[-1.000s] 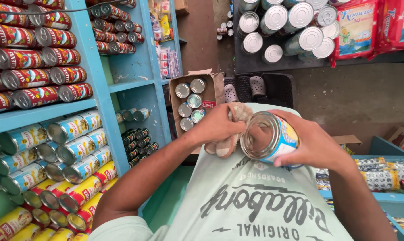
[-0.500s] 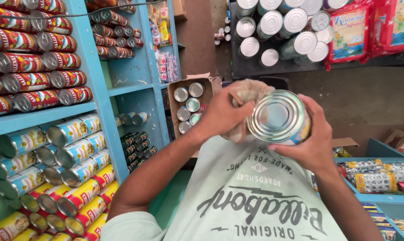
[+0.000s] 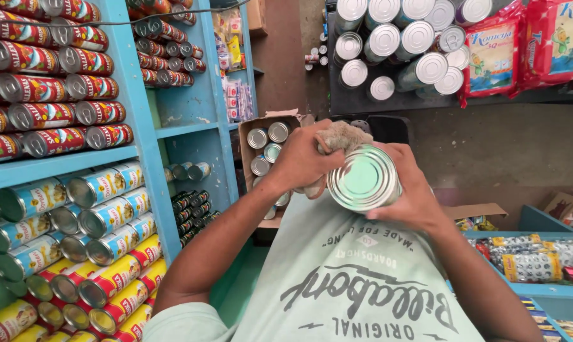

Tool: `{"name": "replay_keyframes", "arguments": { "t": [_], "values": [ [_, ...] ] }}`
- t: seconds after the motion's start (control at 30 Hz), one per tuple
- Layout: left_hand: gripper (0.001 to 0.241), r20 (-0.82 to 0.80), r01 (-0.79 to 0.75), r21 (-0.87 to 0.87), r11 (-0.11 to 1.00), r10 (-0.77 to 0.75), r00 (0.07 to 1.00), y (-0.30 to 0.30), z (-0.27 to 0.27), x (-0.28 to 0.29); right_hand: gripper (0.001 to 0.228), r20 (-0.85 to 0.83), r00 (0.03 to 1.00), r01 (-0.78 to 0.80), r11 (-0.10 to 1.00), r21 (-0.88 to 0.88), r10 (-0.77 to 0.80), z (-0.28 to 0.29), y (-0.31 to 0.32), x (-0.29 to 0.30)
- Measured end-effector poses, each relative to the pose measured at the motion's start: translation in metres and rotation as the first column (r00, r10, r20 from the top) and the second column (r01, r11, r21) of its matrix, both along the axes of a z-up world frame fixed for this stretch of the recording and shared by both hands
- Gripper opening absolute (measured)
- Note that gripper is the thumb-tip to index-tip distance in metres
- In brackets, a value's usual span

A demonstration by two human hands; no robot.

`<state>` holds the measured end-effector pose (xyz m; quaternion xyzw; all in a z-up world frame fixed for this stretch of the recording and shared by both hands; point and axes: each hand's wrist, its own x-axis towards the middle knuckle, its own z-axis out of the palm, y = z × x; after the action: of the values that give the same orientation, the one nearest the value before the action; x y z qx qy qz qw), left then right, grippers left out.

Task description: Cleaning canned food items with a cloth and placing them onto grocery store shelves.

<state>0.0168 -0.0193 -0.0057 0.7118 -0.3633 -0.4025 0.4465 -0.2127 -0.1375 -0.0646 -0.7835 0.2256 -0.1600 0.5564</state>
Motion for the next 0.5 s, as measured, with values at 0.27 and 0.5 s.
{"name": "replay_keyframes", "arguments": {
  "t": [0.27, 0.5],
  "values": [
    [0.032, 0.060, 0.071, 0.050, 0.996, -0.074, 0.995, 0.011, 0.000, -0.007, 0.132, 0.194, 0.948, -0.292, 0.930, 0.222, 0.252, -0.007, -0.011, 0.011],
    [0.040, -0.082, -0.082, 0.185, 0.979, 0.098, 0.992, 0.026, 0.002, -0.019, 0.130, 0.031, 0.994, -0.113, 0.968, 0.224, 0.109, -0.014, 0.000, 0.005]
  ]
}}
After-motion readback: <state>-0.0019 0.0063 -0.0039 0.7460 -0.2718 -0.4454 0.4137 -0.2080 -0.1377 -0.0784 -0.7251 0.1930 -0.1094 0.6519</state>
